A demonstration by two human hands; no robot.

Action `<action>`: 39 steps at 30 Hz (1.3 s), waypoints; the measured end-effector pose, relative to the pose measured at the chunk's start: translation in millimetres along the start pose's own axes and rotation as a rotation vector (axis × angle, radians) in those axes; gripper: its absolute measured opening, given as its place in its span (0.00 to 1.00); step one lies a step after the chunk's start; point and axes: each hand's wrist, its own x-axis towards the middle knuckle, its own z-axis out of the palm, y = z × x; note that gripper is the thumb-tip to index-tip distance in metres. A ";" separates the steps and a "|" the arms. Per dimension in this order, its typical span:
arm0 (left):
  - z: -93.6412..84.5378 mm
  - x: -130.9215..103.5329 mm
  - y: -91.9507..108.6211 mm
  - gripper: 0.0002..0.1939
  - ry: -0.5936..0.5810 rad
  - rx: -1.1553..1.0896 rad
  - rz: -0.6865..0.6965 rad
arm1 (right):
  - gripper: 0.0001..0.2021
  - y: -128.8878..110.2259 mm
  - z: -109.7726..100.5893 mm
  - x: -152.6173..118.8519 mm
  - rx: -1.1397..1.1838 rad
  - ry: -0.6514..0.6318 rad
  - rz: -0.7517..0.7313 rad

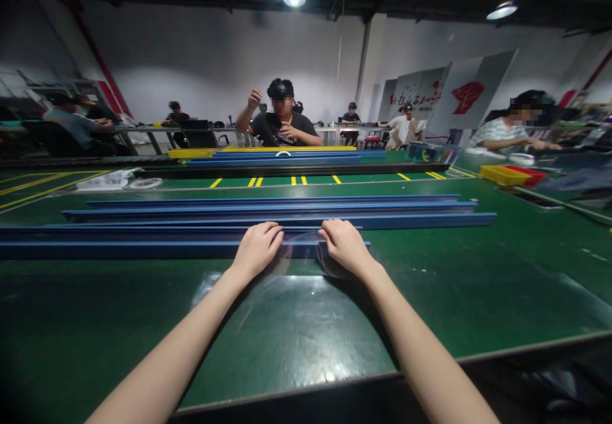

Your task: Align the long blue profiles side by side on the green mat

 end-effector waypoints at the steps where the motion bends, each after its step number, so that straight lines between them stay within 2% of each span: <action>1: -2.0 -0.5 3.3 0.15 0.012 -0.009 0.012 | 0.14 -0.2 -0.5 -0.5 -0.039 0.008 0.041; 6: -12.6 -2.0 19.9 0.15 0.125 -0.069 0.101 | 0.13 1.1 -2.7 -2.5 -0.178 0.000 0.144; 11: -20.6 -6.1 26.5 0.18 0.255 -0.120 0.322 | 0.14 9.9 -4.9 -3.3 -0.297 0.043 0.138; 15: -23.0 -7.4 29.5 0.21 0.207 -0.136 0.532 | 0.15 21.2 -5.9 -4.0 -0.367 0.112 0.162; 18: -21.4 -7.1 32.2 0.24 0.119 -0.138 0.615 | 0.15 30.2 -5.2 -4.2 -0.397 0.177 0.157; 25: -14.5 -7.9 32.7 0.24 -0.042 -0.080 0.590 | 0.13 48.9 -0.2 -3.8 -0.427 0.249 0.125; 32: -2.3 -7.2 25.5 0.18 -0.028 0.080 0.439 | 0.12 57.7 3.6 -3.0 -0.402 0.176 0.170; 39: 5.2 -8.6 19.3 0.18 -0.076 0.073 0.308 | 0.15 46.2 4.5 -2.2 -0.300 0.115 0.144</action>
